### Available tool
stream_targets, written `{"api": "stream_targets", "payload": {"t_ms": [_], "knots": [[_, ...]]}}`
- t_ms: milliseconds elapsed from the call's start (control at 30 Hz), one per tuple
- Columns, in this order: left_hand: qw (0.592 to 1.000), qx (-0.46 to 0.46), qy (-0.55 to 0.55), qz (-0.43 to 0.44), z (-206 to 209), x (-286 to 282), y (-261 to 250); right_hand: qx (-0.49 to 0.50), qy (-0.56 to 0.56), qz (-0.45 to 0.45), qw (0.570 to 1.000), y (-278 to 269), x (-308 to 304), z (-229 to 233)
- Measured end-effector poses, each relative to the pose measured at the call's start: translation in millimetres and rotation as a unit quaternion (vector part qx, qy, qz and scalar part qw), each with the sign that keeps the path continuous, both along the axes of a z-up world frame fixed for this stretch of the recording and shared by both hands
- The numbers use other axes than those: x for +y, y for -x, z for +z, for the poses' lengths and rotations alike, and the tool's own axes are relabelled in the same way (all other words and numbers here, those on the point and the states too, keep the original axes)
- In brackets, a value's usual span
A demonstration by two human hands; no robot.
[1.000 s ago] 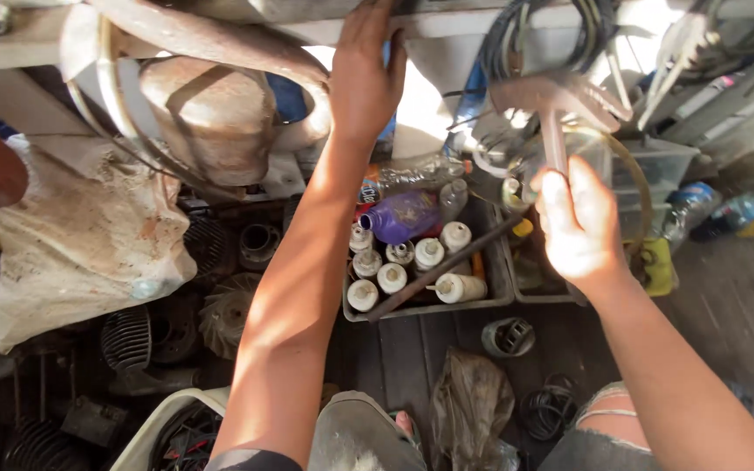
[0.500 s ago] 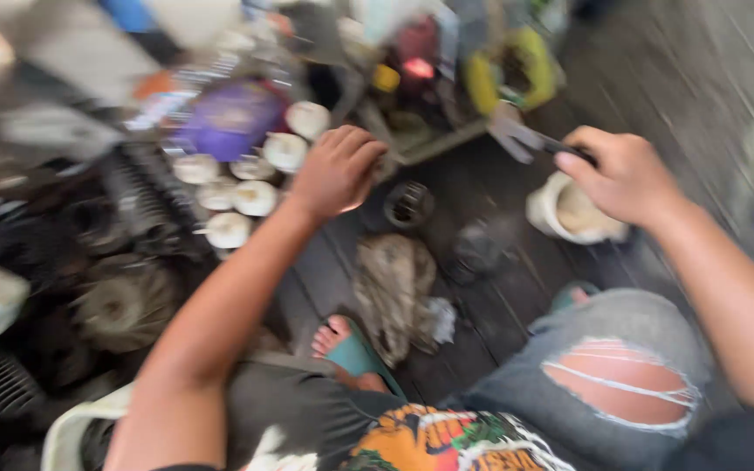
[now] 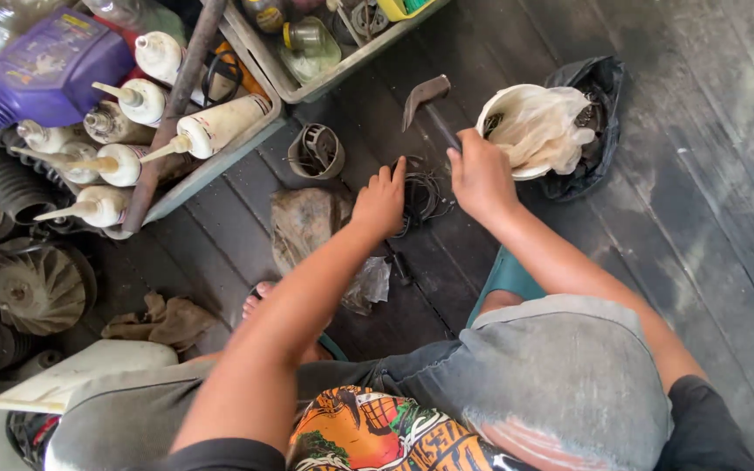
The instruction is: The person is sorting and organizing various mechanical tools and parts on a workshop floor.
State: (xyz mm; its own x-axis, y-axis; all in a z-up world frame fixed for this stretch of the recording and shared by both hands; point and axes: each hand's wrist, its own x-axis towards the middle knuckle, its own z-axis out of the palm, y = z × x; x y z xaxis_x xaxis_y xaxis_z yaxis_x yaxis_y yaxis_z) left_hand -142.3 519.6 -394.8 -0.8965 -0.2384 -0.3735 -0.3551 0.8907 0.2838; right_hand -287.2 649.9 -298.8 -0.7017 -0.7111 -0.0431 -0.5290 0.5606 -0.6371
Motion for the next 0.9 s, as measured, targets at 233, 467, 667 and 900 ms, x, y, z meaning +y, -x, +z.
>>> {"api": "stream_targets", "payload": {"t_ms": [233,467,667,900], "knots": [[0.988,0.053,0.04,0.143,-3.1,21.2,7.3,-0.011,0.079,0.036,0.996,-14.7,10.3,-73.2],[0.971,0.037,0.037,0.234,-7.8,23.9,11.3,0.017,0.063,-0.014,0.998,-23.5,28.0,-129.3],[0.978,0.06,-0.053,0.191,40.6,-11.0,22.6,0.046,0.036,-0.007,0.998,-21.2,19.7,-136.8],[0.989,0.129,-0.028,0.062,197.8,-73.7,10.3,0.043,-0.1,0.065,0.992,-3.2,14.7,-142.8]]}}
